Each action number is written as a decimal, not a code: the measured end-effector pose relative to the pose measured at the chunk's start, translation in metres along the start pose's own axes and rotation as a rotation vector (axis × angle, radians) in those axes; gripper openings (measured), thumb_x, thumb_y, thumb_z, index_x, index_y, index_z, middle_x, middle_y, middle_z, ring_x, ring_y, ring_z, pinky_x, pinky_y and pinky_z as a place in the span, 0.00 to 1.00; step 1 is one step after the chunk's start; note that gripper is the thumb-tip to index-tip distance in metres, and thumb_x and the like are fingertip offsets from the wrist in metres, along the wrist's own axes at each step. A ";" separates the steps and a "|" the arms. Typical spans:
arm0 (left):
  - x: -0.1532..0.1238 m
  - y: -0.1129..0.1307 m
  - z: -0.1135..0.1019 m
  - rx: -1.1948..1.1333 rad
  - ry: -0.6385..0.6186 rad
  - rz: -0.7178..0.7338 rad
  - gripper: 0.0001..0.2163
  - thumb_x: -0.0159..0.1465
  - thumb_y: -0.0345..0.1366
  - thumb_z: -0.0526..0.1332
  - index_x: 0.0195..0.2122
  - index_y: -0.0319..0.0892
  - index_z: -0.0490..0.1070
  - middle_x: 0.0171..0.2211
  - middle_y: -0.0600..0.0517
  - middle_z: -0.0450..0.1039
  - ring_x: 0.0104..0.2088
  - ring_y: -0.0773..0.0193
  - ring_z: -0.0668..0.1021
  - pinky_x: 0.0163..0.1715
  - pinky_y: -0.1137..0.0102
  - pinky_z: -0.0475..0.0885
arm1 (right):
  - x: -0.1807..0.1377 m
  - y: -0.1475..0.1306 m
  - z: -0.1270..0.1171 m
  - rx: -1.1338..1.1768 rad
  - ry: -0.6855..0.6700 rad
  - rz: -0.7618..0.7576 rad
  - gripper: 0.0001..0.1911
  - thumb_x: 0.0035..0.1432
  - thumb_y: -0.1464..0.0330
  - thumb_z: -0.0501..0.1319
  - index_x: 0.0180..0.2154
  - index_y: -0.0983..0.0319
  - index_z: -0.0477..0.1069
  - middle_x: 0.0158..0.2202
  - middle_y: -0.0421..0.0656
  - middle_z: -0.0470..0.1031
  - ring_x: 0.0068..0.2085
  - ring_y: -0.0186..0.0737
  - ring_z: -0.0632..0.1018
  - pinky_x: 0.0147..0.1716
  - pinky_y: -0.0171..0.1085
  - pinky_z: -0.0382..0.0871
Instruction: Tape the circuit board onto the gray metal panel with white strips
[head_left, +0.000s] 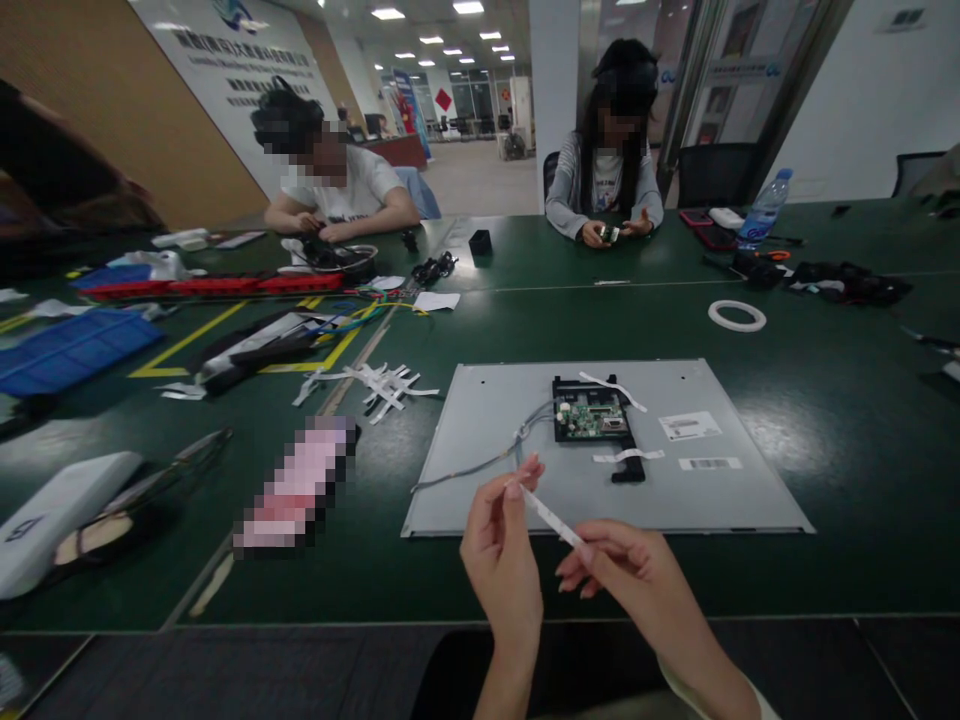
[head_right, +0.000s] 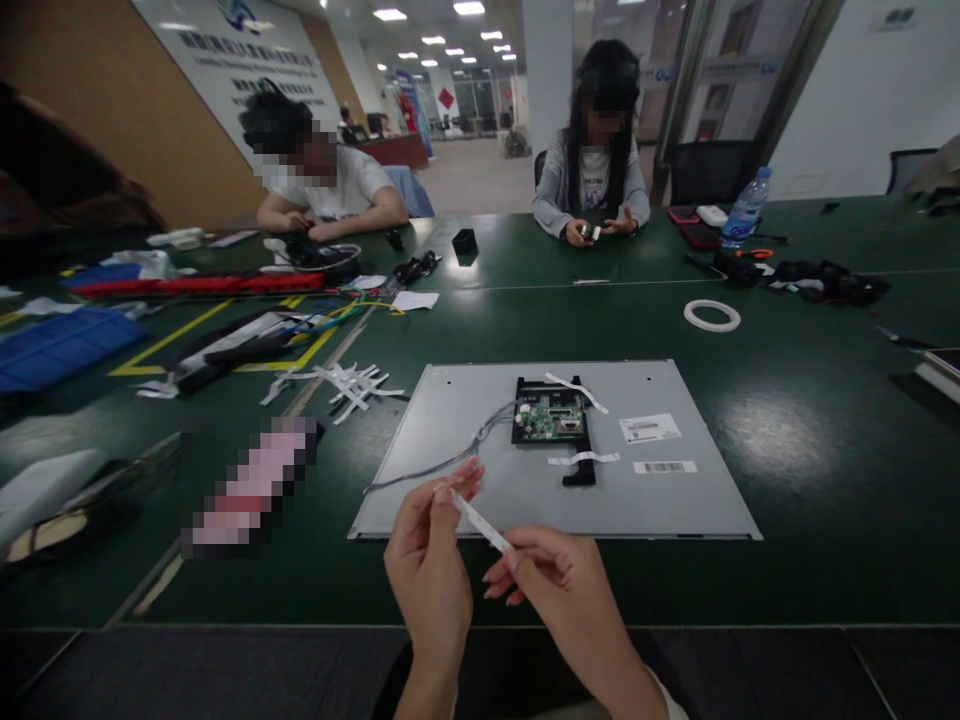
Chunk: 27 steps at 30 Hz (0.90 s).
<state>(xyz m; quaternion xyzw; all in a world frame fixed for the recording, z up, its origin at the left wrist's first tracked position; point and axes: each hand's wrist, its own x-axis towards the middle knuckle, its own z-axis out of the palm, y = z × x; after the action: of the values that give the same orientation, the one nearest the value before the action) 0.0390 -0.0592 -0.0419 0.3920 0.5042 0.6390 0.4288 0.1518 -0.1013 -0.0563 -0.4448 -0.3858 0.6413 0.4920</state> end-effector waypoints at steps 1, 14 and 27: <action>0.000 0.000 0.001 -0.022 0.001 -0.004 0.08 0.63 0.40 0.60 0.37 0.41 0.71 0.46 0.47 0.76 0.45 0.58 0.78 0.50 0.63 0.69 | -0.001 -0.001 0.001 -0.006 -0.001 -0.002 0.18 0.56 0.55 0.62 0.37 0.64 0.76 0.30 0.47 0.79 0.30 0.38 0.79 0.28 0.33 0.71; 0.014 -0.001 -0.005 -0.266 -0.099 -0.281 0.20 0.63 0.49 0.57 0.51 0.41 0.66 0.42 0.44 0.77 0.38 0.60 0.80 0.40 0.66 0.73 | -0.007 -0.005 0.001 -0.040 0.170 -0.056 0.16 0.55 0.55 0.62 0.34 0.62 0.75 0.29 0.45 0.79 0.29 0.38 0.79 0.27 0.33 0.72; -0.006 0.005 -0.001 -0.100 0.000 -0.041 0.03 0.57 0.35 0.67 0.30 0.42 0.77 0.31 0.53 0.80 0.29 0.64 0.81 0.34 0.71 0.76 | -0.003 0.003 -0.006 -0.102 0.093 0.018 0.22 0.59 0.56 0.59 0.50 0.61 0.70 0.45 0.50 0.77 0.40 0.45 0.80 0.34 0.39 0.76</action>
<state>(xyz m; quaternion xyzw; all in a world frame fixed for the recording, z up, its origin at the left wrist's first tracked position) 0.0398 -0.0658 -0.0379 0.3598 0.4797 0.6543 0.4608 0.1568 -0.1049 -0.0607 -0.5020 -0.3907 0.6038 0.4804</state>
